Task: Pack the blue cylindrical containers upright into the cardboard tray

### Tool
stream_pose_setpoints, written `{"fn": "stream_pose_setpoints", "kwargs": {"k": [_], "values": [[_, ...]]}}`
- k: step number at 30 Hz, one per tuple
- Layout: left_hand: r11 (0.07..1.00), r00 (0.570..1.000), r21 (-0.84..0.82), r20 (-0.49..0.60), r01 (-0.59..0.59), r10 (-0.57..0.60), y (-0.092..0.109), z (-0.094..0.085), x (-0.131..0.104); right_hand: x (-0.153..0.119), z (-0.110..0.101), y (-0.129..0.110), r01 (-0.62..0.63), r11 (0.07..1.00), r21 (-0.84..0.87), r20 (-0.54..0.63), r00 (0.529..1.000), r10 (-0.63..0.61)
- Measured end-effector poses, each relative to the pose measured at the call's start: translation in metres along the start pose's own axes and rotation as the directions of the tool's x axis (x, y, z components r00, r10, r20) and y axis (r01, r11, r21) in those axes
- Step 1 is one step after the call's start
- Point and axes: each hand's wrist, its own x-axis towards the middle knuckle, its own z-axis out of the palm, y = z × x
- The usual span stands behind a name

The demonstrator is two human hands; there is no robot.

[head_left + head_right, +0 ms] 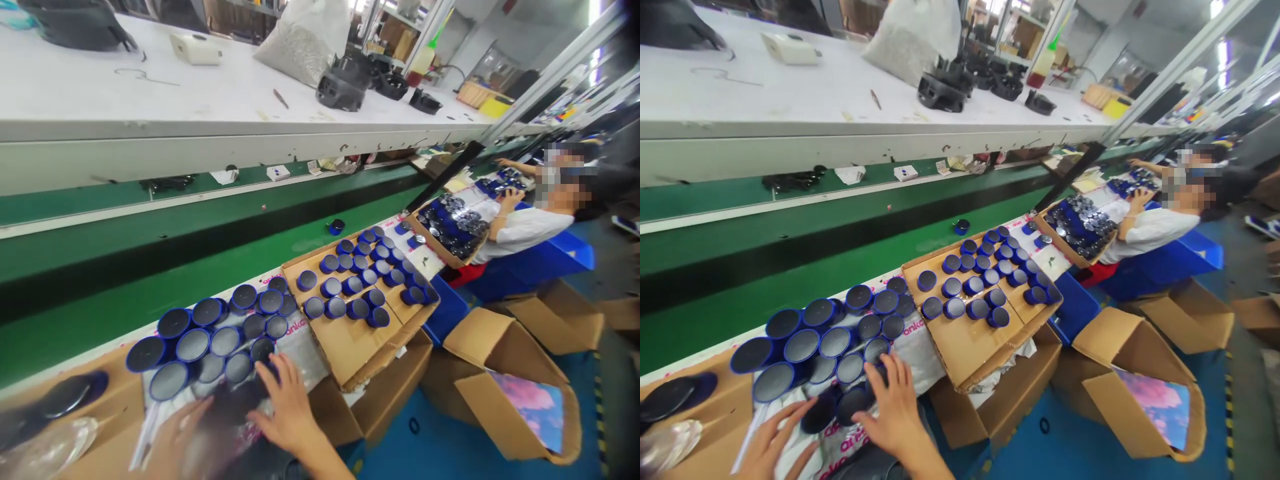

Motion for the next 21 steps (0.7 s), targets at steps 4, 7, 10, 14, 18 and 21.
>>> {"fn": "stream_pose_setpoints", "kwargs": {"k": [4,7,10,14,18,21], "values": [[0.972,0.982,0.158,-0.04,-0.177,0.185,0.013,0.02,0.023,0.003,0.007,0.003,0.282,0.959,0.017,0.13,0.95,-0.282],[0.96,0.973,0.16,0.061,-0.232,0.225,0.013,0.026,0.03,0.012,0.004,0.015,0.375,0.927,0.002,0.166,0.914,-0.37],[0.961,0.973,0.156,0.079,-0.227,0.217,0.014,0.035,0.037,0.025,0.002,0.016,0.406,0.913,-0.036,0.159,0.904,-0.396],[0.973,0.976,0.124,0.117,-0.197,0.183,0.019,0.045,0.047,0.04,0.006,0.018,0.399,0.912,-0.092,0.158,0.91,-0.383],[0.958,0.961,0.131,0.141,-0.255,0.237,0.021,0.045,0.049,0.041,0.006,0.029,0.419,0.9,-0.117,0.188,0.899,-0.395],[0.943,0.954,0.157,0.117,-0.293,0.276,0.021,0.043,0.048,0.037,0.007,0.031,0.409,0.905,-0.117,0.199,0.902,-0.382]]}}
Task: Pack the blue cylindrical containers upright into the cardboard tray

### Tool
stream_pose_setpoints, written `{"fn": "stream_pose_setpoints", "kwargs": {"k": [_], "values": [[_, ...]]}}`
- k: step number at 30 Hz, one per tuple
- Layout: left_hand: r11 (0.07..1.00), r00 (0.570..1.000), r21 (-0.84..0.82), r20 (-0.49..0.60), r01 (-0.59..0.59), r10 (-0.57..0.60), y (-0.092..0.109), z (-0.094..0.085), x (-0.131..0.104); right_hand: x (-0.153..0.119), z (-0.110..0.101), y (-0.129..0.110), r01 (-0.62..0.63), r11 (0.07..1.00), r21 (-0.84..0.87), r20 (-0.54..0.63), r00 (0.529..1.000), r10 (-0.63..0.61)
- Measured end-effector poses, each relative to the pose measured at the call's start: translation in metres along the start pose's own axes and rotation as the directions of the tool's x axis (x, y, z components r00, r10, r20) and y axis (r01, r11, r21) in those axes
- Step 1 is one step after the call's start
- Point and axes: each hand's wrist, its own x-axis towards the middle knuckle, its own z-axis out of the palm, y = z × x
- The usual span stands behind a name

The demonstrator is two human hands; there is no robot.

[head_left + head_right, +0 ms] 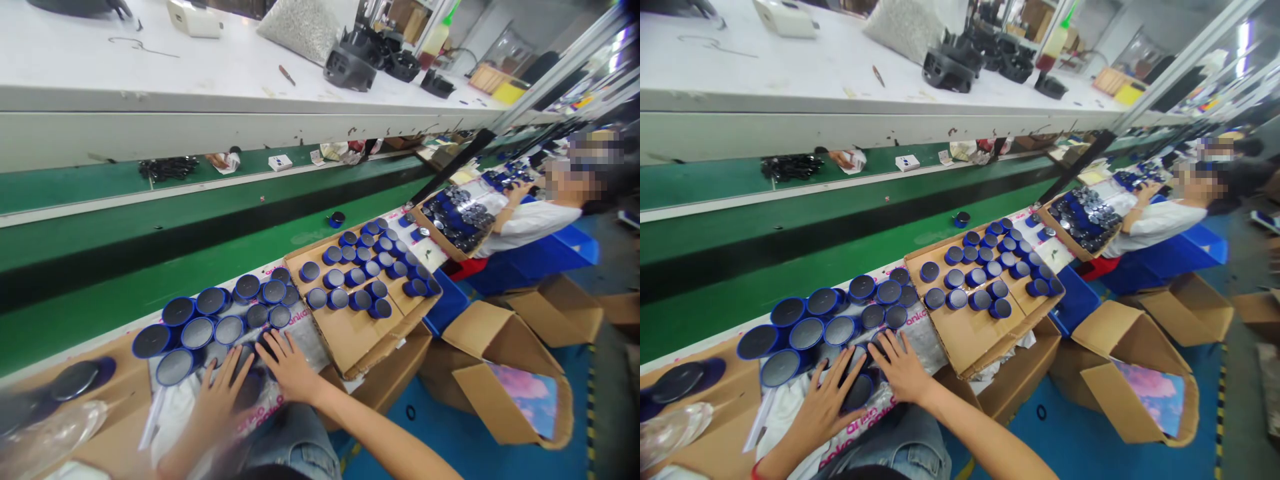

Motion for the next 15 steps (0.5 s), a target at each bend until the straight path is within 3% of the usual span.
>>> {"fn": "stream_pose_setpoints", "kwargs": {"k": [7,15], "values": [[0.998,0.999,0.042,-0.021,0.04,-0.039,0.008,-0.007,0.009,0.004,0.013,-0.014,-0.175,0.984,0.03,-0.099,0.979,0.178],[0.993,0.993,0.03,-0.025,-0.112,0.113,0.0,-0.008,0.01,0.01,0.015,-0.01,-0.19,0.982,0.01,-0.201,0.961,0.188]]}}
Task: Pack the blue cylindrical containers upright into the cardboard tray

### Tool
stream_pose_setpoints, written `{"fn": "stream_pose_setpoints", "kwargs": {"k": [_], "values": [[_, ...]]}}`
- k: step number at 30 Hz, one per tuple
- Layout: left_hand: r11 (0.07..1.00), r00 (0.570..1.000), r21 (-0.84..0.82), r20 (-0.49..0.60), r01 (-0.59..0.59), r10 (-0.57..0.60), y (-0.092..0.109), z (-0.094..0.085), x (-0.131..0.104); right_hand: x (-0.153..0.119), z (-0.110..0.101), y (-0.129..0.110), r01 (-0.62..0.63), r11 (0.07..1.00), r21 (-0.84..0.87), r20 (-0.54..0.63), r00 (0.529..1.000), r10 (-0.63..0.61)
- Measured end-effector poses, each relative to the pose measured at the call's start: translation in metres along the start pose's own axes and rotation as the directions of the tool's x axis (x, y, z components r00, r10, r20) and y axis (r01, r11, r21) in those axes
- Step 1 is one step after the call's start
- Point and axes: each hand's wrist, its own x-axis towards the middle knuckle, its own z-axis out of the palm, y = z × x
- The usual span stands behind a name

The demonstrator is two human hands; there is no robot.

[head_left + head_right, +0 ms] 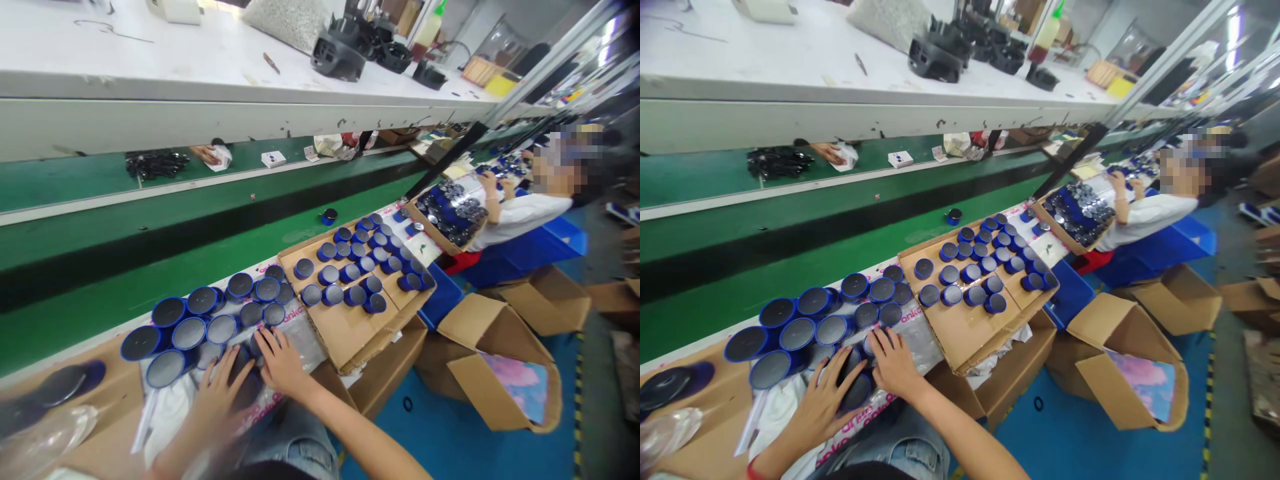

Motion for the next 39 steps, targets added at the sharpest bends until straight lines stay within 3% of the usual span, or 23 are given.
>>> {"fn": "stream_pose_setpoints", "kwargs": {"k": [6,9,12,16,19,21,23,25,28,31,35,39], "values": [[0.999,0.997,0.005,-0.061,-0.04,0.04,-0.007,0.012,0.01,0.006,0.019,-0.014,-0.182,0.981,-0.063,-0.12,0.978,0.173],[0.997,0.994,0.019,-0.072,-0.077,0.078,-0.009,0.014,0.008,0.008,0.018,-0.012,-0.164,0.983,-0.077,-0.151,0.977,0.151],[0.994,0.993,0.02,-0.026,-0.111,0.112,-0.01,0.013,0.005,0.006,0.007,-0.009,-0.109,0.992,-0.057,-0.182,0.979,0.097],[0.993,0.982,-0.039,0.148,-0.11,0.114,-0.008,0.009,0.013,-0.014,-0.025,-0.008,-0.122,0.993,0.005,-0.284,0.951,0.118],[0.989,0.937,-0.126,0.329,-0.077,0.115,-0.006,0.009,0.025,-0.041,-0.051,0.009,-0.239,0.969,0.067,-0.391,0.887,0.246],[0.979,0.891,-0.195,0.432,-0.058,0.139,-0.005,0.01,0.033,-0.056,-0.062,0.035,-0.357,0.927,0.118,-0.461,0.807,0.369],[0.965,0.844,-0.258,0.507,-0.044,0.174,-0.006,0.011,0.041,-0.065,-0.064,0.067,-0.446,0.881,0.158,-0.502,0.732,0.46],[0.952,0.811,-0.304,0.548,-0.035,0.205,-0.009,0.011,0.048,-0.067,-0.059,0.096,-0.484,0.857,0.177,-0.501,0.705,0.502],[0.945,0.794,-0.324,0.566,-0.034,0.222,-0.011,0.01,0.055,-0.06,-0.044,0.117,-0.492,0.85,0.188,-0.461,0.72,0.519],[0.945,0.802,-0.321,0.546,-0.067,0.242,-0.011,0.014,0.057,-0.049,-0.031,0.113,-0.492,0.847,0.202,-0.426,0.734,0.529],[0.951,0.845,-0.291,0.478,-0.107,0.241,-0.014,0.031,0.047,-0.047,-0.03,0.101,-0.461,0.856,0.232,-0.371,0.772,0.516],[0.972,0.902,-0.219,0.396,-0.09,0.173,-0.017,0.048,0.033,-0.065,-0.041,0.099,-0.431,0.856,0.285,-0.319,0.8,0.508]]}}
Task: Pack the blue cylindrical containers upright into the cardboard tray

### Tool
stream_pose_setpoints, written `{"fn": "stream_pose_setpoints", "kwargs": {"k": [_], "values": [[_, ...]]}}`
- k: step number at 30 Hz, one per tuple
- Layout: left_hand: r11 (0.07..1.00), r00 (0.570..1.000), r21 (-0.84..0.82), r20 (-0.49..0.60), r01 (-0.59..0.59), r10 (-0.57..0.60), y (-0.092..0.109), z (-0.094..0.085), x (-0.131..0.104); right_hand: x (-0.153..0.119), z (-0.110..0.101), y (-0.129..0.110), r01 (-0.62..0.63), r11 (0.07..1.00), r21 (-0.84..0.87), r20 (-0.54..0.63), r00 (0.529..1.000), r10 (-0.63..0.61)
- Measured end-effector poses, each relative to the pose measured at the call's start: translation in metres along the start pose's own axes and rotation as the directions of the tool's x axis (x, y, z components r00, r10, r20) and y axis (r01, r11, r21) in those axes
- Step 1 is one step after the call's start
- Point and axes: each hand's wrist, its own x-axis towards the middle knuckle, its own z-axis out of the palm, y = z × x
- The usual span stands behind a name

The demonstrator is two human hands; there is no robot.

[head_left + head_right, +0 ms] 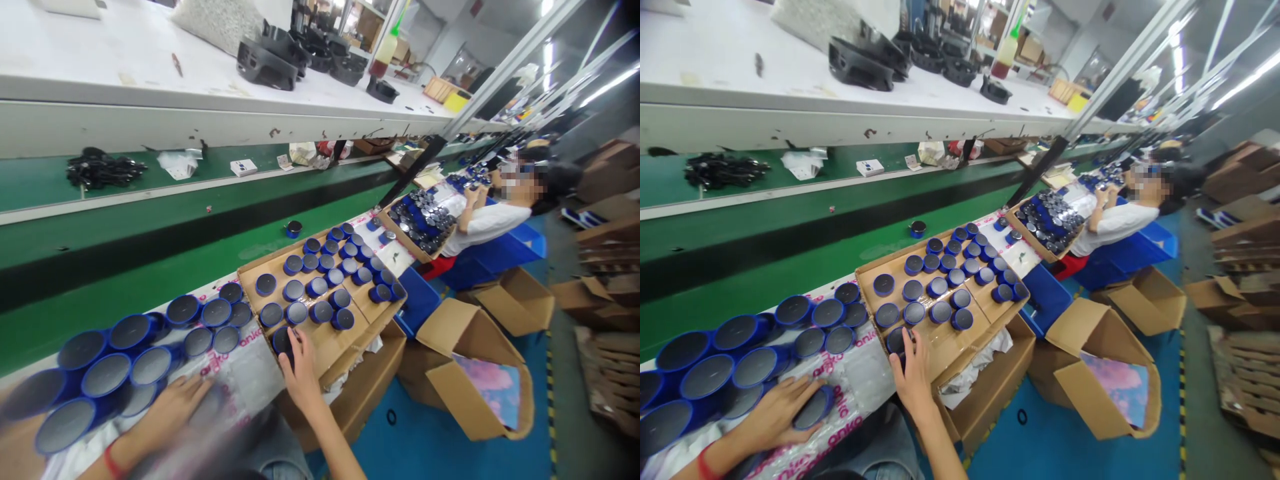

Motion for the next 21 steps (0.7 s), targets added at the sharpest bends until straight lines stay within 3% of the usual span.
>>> {"fn": "stream_pose_setpoints", "kwargs": {"k": [6,11,13,16,17,19,21], "values": [[0.98,0.976,0.06,-0.119,0.189,-0.181,0.011,0.008,-0.005,-0.023,-0.014,0.009,-0.101,0.994,0.05,-0.037,0.994,0.103],[0.982,0.974,0.034,-0.145,0.183,-0.176,0.009,0.019,-0.012,-0.022,-0.016,0.013,-0.143,0.984,0.103,-0.071,0.986,0.15],[0.985,0.968,0.02,-0.19,0.171,-0.164,0.015,0.012,-0.012,-0.014,-0.02,0.015,-0.131,0.984,0.121,-0.072,0.988,0.14],[0.988,0.936,-0.02,-0.315,0.156,-0.154,0.033,-0.032,0.012,0.004,-0.029,0.019,-0.093,0.986,0.137,-0.072,0.992,0.103],[0.982,0.896,-0.06,-0.4,0.181,-0.19,0.038,-0.055,0.03,0.011,-0.032,0.019,-0.08,0.987,0.14,-0.071,0.993,0.09],[0.977,0.849,-0.1,-0.484,0.189,-0.214,0.041,-0.103,0.081,0.023,-0.037,0.017,-0.053,0.988,0.144,-0.065,0.996,0.063],[0.938,0.792,-0.165,-0.505,0.304,-0.345,0.03,-0.141,0.143,0.032,-0.038,0.012,-0.02,0.989,0.149,-0.059,0.998,0.029]]}}
